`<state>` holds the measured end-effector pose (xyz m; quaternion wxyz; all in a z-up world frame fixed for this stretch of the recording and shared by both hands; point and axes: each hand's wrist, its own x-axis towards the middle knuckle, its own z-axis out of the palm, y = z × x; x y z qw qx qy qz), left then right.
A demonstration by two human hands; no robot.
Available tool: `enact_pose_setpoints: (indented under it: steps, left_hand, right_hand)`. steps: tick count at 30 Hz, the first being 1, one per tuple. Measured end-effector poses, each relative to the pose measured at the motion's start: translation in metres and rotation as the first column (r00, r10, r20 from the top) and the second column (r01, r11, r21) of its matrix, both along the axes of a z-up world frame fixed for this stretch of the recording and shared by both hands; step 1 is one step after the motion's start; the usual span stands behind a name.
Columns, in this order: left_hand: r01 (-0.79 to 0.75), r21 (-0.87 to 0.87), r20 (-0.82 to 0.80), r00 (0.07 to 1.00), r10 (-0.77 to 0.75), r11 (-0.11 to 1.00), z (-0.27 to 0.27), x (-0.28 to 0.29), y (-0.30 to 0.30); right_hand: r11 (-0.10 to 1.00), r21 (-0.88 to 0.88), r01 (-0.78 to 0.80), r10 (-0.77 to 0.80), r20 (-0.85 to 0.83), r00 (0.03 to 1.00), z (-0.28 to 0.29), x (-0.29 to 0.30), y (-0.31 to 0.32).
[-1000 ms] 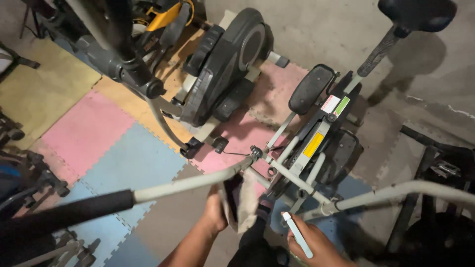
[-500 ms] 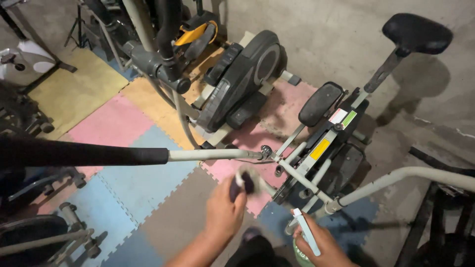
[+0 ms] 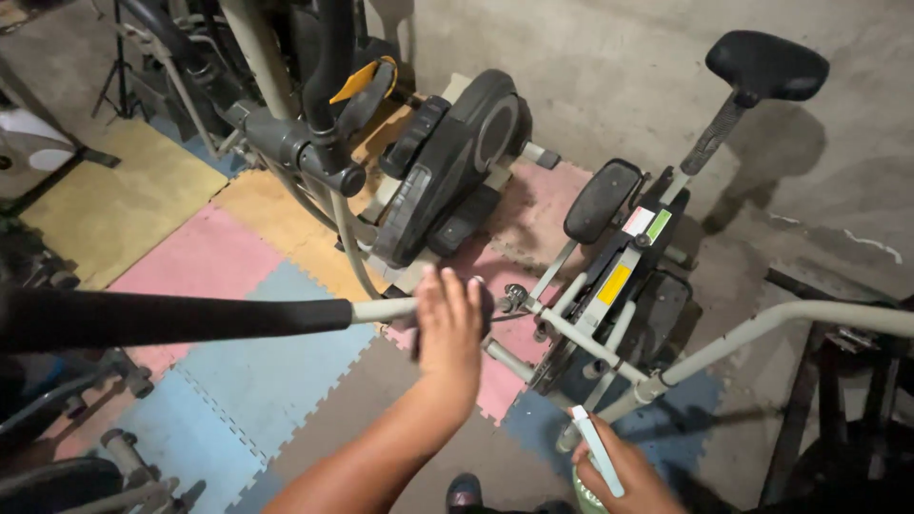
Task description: Cleaning and wiping down various pieces of gym equipment with a spray bottle and cloth.
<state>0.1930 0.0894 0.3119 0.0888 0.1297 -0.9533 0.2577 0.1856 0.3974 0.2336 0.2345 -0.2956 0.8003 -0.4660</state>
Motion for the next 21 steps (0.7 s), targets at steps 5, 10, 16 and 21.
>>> enact_pose_setpoints:
  steps: [5,10,16,21]
  left_hand:
    - [0.121,-0.097,0.284,0.955,-0.089,0.988,-0.012,-0.064,-0.012]
    - [0.483,-0.089,0.583,0.735,-0.347,0.871,-0.018,-0.077,-0.006]
    - [0.588,-0.203,0.395,0.781,-0.484,0.783,-0.064,-0.052,-0.026]
    - [0.377,0.034,-0.033,0.926,-0.376,0.926,-0.021,-0.021,-0.056]
  right_hand:
    - [0.998,-0.059,-0.017,0.018,0.024,1.0,0.007,0.021,-0.029]
    - [0.995,-0.09,0.048,-0.051,-0.024,0.998,-0.01,0.04,-0.043]
    - [0.999,0.026,0.04,-0.041,0.056,0.998,0.01,0.04,-0.058]
    - [0.999,-0.046,0.018,-0.024,-0.123,0.992,0.027,0.041,-0.086]
